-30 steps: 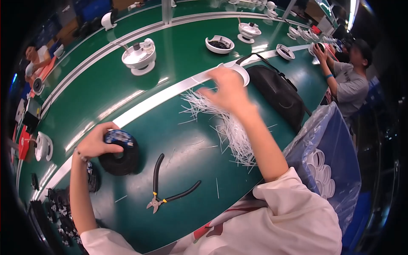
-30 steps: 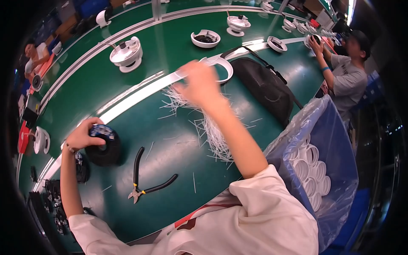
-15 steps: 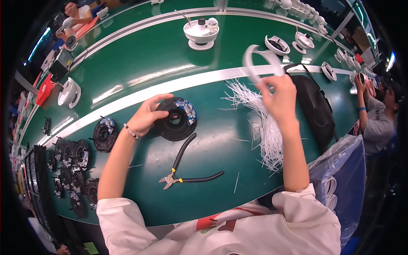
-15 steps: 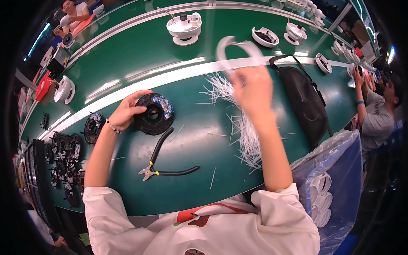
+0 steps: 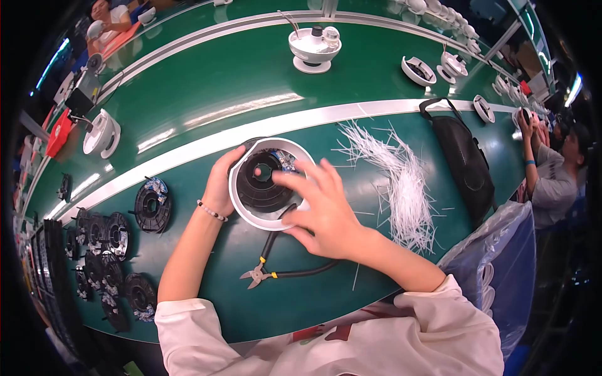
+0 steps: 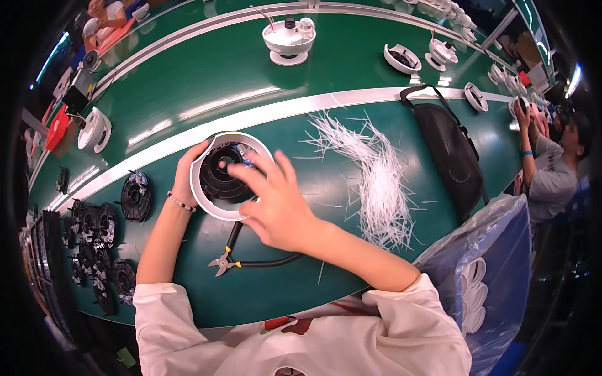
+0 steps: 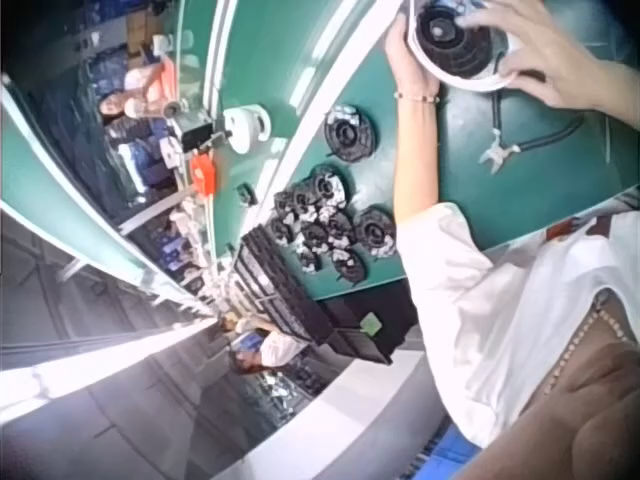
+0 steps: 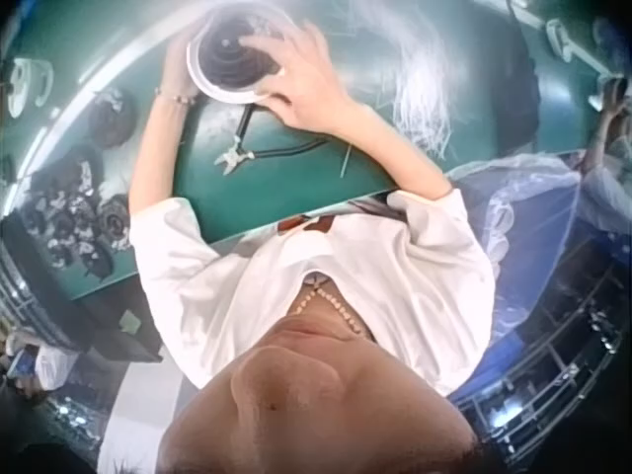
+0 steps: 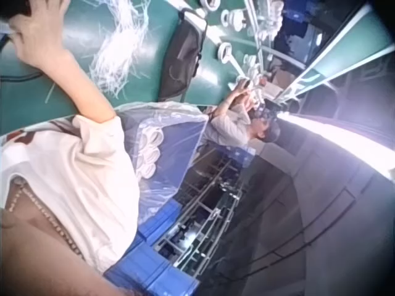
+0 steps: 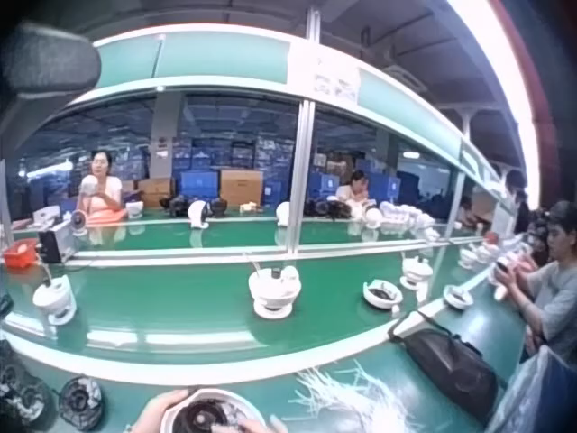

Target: Assembling components of dome-style security cameras on an assembly line.

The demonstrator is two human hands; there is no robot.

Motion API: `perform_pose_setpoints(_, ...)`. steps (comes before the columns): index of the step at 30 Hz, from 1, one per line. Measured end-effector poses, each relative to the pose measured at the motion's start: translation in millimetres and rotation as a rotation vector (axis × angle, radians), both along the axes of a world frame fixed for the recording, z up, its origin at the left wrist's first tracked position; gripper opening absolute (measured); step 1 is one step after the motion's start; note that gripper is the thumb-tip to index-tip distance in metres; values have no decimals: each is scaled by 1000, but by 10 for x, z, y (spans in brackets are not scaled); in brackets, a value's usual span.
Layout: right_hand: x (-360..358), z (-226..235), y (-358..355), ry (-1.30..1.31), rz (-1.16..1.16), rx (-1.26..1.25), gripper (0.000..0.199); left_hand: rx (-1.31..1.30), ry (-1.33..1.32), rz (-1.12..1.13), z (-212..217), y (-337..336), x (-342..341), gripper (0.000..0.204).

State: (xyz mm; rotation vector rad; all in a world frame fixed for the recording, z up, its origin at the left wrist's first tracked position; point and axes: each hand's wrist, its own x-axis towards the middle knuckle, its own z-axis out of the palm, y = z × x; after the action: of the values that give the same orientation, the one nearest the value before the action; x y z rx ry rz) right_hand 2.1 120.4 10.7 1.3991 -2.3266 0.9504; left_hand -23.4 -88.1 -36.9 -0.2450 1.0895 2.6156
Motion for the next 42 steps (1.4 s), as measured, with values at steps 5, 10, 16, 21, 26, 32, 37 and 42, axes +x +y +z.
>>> perform_pose_setpoints(5, -253, -184, -126, -267, 30, -192, 96, 79, -42, 87, 5, 72, -7, 28)
perform_pose_setpoints(10, -305, -74, -208, -102, -88, 46, 120, -129, -20, 148, 25, 128, 52, 23)
perform_pose_setpoints(16, -236, -13, -259, -13, -71, 150, 117, 90, 41, 56, -32, 159, 79, 26)
perform_pose_setpoints(21, -359, -82, -196, -118, 24, -16, 115, 67, 12, 122, 2, 163, 80, 24)
perform_pose_setpoints(26, -490, -105, -131, -595, -97, -275, 117, -9, 1, 182, 137, 247, 115, 24)
perform_pose_setpoints(32, -308, -107, -269, -247, -136, -145, 115, 13, 36, 176, 125, 315, 136, 39)
perform_pose_setpoints(37, -343, -127, -195, -329, -69, -228, 115, 337, 75, -68, 292, 284, 196, 55)
perform_pose_setpoints(42, -397, -171, -186, -492, 31, -268, 116, 250, 76, -36, 67, 248, 139, 49)
